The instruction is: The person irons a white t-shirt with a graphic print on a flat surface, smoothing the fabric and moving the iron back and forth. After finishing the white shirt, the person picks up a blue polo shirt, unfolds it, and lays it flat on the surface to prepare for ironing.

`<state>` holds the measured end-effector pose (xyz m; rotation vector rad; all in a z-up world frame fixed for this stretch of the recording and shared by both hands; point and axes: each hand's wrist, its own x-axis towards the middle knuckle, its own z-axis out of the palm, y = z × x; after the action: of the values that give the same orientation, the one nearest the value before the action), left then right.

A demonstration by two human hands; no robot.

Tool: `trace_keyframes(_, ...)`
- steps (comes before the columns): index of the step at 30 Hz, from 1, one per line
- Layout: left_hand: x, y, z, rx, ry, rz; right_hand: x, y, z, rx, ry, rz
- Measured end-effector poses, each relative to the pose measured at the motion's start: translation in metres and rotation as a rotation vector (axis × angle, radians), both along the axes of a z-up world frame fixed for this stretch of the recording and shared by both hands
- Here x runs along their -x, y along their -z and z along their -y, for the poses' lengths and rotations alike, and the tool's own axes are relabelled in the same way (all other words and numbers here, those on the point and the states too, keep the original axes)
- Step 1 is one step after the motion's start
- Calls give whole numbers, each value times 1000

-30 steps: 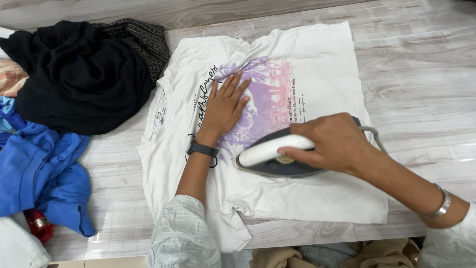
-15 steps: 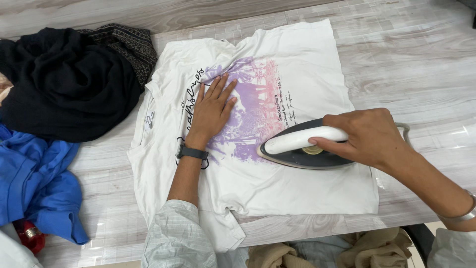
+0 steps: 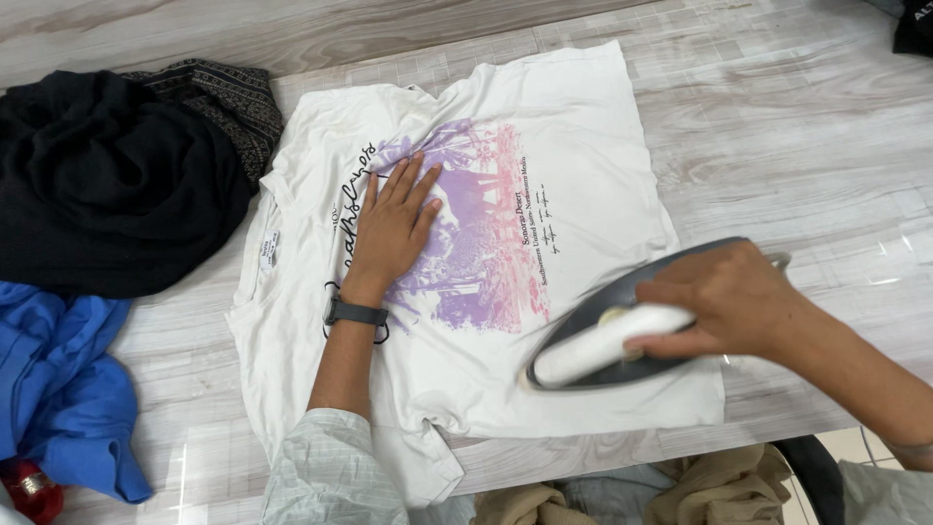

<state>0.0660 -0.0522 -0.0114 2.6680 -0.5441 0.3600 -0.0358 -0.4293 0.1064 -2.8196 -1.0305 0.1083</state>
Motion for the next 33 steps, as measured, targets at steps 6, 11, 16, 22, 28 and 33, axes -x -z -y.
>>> trace_keyframes(6,2,-2,1,1,-3,6,-19,3,14,-120,134,162)
trace_keyframes(11,4,-4,3,7,-10,-24,0,-5,16,-102,-43,-36)
trace_keyframes(16,13,-15,24,-51,11,-29,5,-2,41,-52,-82,-56)
trace_keyframes(22,47,-27,94,119,364,-126,-13,8,87,-6,349,123)
trace_keyframes(28,82,-17,142,-26,495,-93,-7,-9,95,-61,1000,-68)
trace_keyframes(33,115,-16,169,6,532,-70,-7,-13,97,-277,896,-110)
